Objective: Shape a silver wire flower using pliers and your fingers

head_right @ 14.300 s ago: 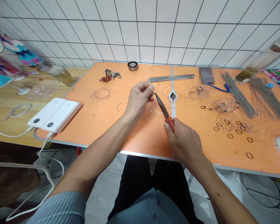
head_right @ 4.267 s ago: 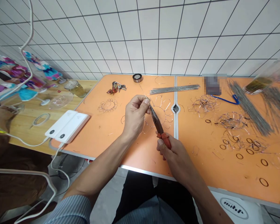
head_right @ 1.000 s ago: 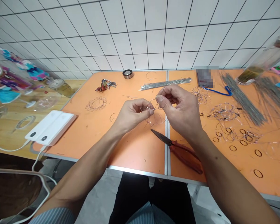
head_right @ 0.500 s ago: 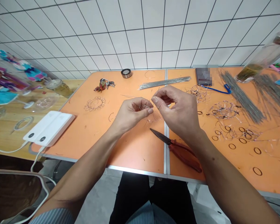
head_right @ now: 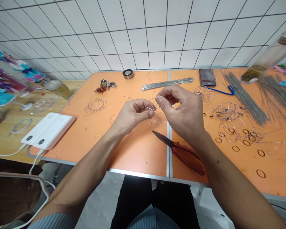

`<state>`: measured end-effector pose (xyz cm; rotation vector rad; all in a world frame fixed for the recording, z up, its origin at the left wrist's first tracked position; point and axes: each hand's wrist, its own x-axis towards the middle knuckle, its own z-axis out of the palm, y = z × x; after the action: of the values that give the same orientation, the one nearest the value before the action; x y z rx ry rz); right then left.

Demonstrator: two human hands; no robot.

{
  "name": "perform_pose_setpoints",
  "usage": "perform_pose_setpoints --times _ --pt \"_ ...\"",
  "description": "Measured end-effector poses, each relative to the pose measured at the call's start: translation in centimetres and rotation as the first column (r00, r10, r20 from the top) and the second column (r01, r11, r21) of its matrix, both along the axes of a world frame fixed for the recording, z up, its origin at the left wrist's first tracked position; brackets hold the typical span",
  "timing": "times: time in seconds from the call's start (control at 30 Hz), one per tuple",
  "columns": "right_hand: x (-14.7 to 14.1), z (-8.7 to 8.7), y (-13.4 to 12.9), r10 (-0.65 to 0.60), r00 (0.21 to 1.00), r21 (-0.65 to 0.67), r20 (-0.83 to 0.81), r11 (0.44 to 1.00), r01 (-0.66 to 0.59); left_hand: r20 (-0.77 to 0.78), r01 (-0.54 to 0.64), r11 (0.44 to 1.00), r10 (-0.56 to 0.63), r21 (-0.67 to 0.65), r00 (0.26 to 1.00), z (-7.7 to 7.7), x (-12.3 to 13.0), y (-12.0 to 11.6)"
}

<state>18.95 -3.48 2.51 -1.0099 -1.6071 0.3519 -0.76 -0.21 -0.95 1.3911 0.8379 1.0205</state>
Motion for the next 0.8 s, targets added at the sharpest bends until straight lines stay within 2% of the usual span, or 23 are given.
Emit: perform_pose_setpoints --times 0.47,0.8 --pt "0.52 -0.62 0.83 0.046 0.998 -0.049 -0.05 0.998 -0.048 -0.014 -0.096 0.986 0.099 0.136 0.995 0.1 0.59 -0.33" --pt "0.16 -0.34 0.72 0.044 0.999 -0.044 -0.025 0.998 -0.045 -0.006 -0.09 0.991 0.091 0.101 0.996 0.25 0.74 -0.36"
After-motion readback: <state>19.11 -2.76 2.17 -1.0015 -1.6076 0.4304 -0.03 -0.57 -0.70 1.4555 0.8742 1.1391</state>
